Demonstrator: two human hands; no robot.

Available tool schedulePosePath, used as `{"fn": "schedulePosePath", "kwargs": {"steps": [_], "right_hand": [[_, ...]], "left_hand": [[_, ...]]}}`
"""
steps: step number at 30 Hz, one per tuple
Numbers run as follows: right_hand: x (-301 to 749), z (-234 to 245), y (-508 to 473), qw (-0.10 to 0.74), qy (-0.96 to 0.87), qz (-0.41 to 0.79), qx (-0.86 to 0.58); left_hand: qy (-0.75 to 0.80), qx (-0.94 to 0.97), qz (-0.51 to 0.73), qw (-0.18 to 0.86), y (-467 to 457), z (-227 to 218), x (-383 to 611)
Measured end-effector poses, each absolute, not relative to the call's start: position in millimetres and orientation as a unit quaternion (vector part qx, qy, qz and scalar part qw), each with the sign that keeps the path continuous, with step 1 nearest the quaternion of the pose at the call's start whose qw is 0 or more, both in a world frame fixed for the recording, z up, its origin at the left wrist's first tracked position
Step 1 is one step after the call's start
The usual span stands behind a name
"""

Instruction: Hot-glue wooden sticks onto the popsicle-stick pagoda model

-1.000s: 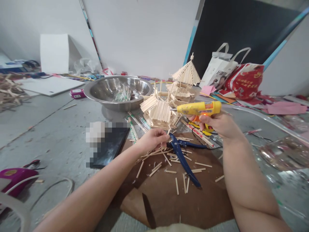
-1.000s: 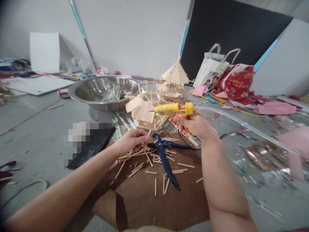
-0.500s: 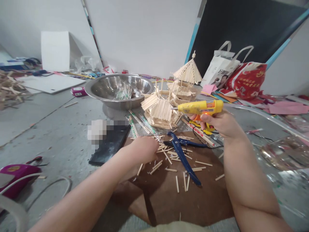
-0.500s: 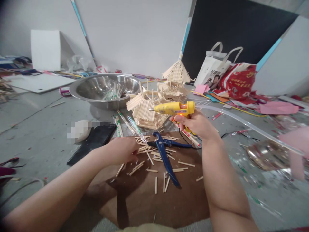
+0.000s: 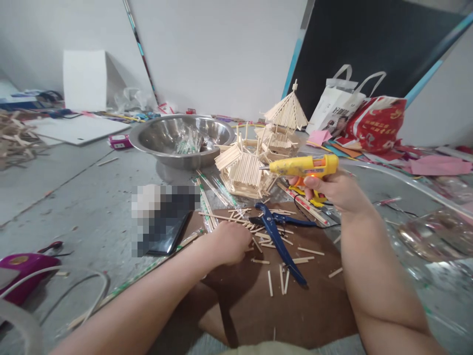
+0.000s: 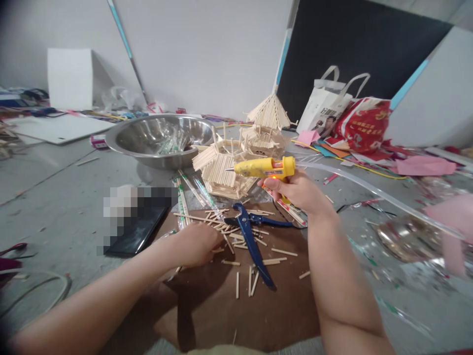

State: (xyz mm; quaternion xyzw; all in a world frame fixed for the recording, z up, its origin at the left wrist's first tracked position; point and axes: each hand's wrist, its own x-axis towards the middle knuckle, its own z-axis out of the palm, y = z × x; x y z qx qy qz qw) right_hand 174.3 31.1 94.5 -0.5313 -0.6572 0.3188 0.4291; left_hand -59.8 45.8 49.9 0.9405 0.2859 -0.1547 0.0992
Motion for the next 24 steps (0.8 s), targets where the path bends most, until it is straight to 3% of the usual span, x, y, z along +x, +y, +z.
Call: {"fn": "schedulePosePath", "kwargs": {"steps": [4, 9, 13, 17, 24], "right_hand": [[175, 93, 31, 0.436, -0.653, 0.32, -0.53], [174, 95, 31, 0.437, -0.652, 0.318, -0.531], [170, 100, 31, 0.459, -0.648, 0.316, -0.519], [169, 100, 31, 0.467, -0.643, 0.316, -0.518], [170, 95, 33, 0.461, -0.635, 0.337, -0.52]], "left_hand": [[0.319, 0.928, -0.078, 0.174, 59, 54, -63], [0.314, 0.839, 0.095, 0.433, 71, 52, -62], [0.338, 0.71, 0.162, 0.597, 73, 43, -56], [0.352, 0.645, 0.222, 0.641, 73, 38, -51], [0.402, 0.637, 0.275, 0.598, 69, 41, -45]]}}
